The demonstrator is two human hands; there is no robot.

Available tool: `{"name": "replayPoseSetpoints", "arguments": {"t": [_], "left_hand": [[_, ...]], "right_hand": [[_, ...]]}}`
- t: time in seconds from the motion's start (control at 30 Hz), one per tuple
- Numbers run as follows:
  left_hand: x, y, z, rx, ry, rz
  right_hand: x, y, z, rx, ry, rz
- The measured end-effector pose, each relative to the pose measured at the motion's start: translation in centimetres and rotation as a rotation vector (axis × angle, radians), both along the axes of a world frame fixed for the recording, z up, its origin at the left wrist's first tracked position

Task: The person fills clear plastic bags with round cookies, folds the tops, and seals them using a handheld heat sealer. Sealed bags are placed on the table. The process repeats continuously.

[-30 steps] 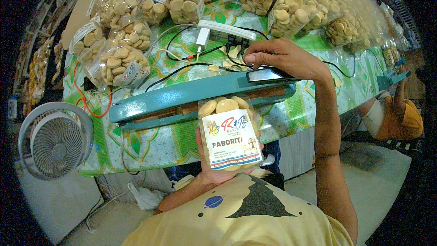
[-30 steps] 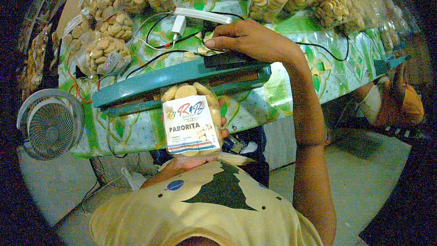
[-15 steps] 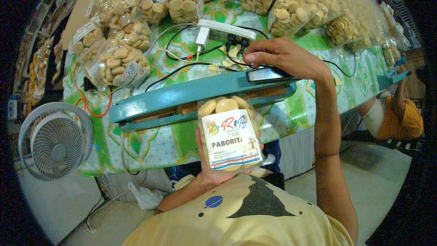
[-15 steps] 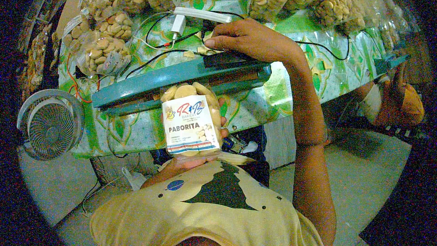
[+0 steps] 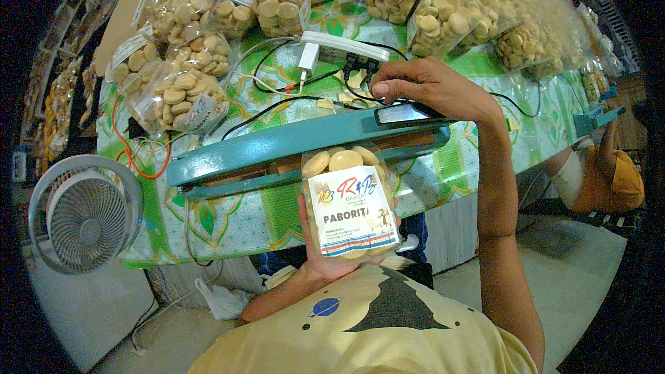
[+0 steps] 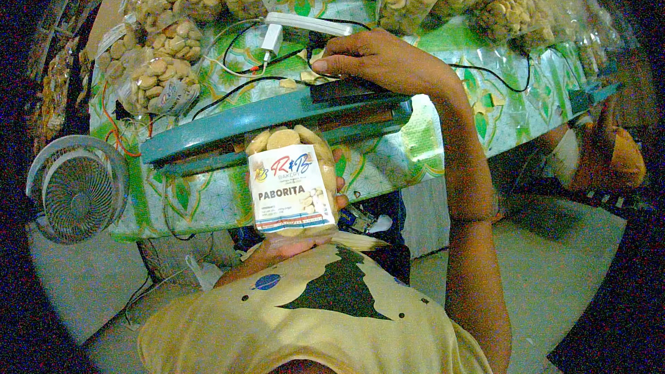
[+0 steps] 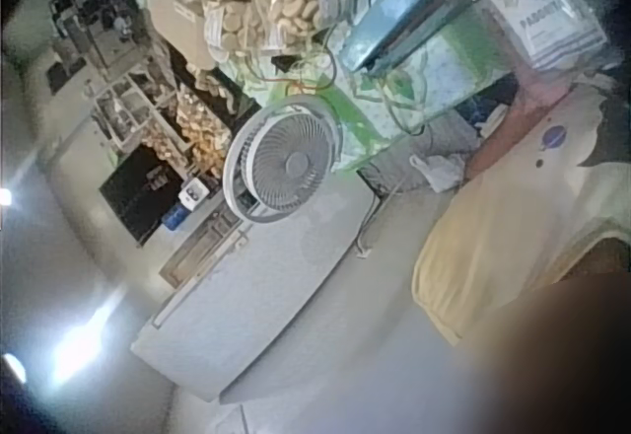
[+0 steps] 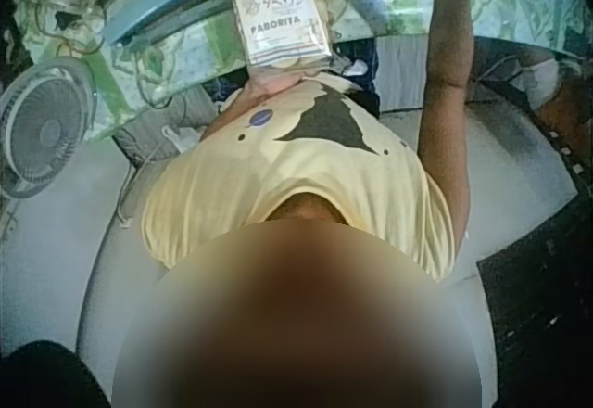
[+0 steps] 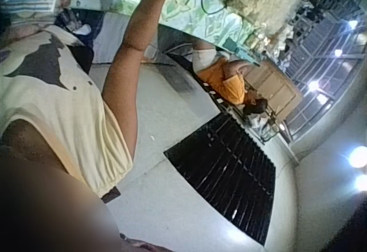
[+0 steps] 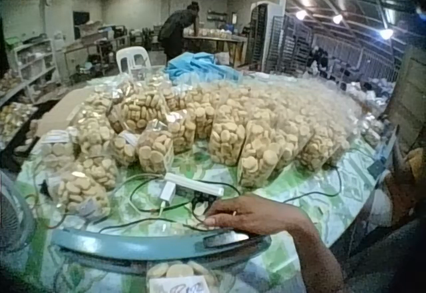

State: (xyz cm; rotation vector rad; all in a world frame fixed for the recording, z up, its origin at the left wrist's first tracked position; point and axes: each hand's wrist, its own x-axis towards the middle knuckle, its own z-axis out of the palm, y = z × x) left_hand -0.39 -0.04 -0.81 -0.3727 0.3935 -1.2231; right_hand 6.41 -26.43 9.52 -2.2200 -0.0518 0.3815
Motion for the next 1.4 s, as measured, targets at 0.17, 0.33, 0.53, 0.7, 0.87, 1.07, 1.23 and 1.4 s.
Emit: {"name": "replayPoseSetpoints", "arguments": {"t": [0.17,0.33,0.53,0.7,0.87,1.07,1.23,1.4], "left_hand": [[0.0,0.1,0.3,0.027,-0.039,0.048],[0.2,0.7,0.6,0.076,0.052,-0.01],[0.3,1.2,-1.0,0.147,-0.158,-0.052],[0.2,2.5,-1.9,0.142,-0.155,-0.041],[0.2,4.1,-1.5,0.564,-0.813,-0.183],[1.0,5.7,-0.6,0.381,-0.956,-0.293],[3.4,5.2,0.0,0.289,-1.171,-0.087],[5.2,4.3,1.0,0.574,-1.605,0.593]], "right_hand": [[-0.1,0.1,0.2,-0.026,-0.053,-0.001],[-0.9,0.8,0.7,-0.169,-0.341,-0.147],[-3.1,3.2,5.0,-0.255,-0.938,-0.332],[-6.5,7.9,7.5,-0.373,-1.244,-0.147],[-7.6,12.1,5.2,-0.24,-0.925,-0.059],[-8.7,12.5,5.2,-0.133,-0.788,-0.069],[-10.4,13.4,3.9,-0.03,-0.756,-0.019],[-10.6,15.4,-0.7,-0.216,-0.899,-0.022]]}}
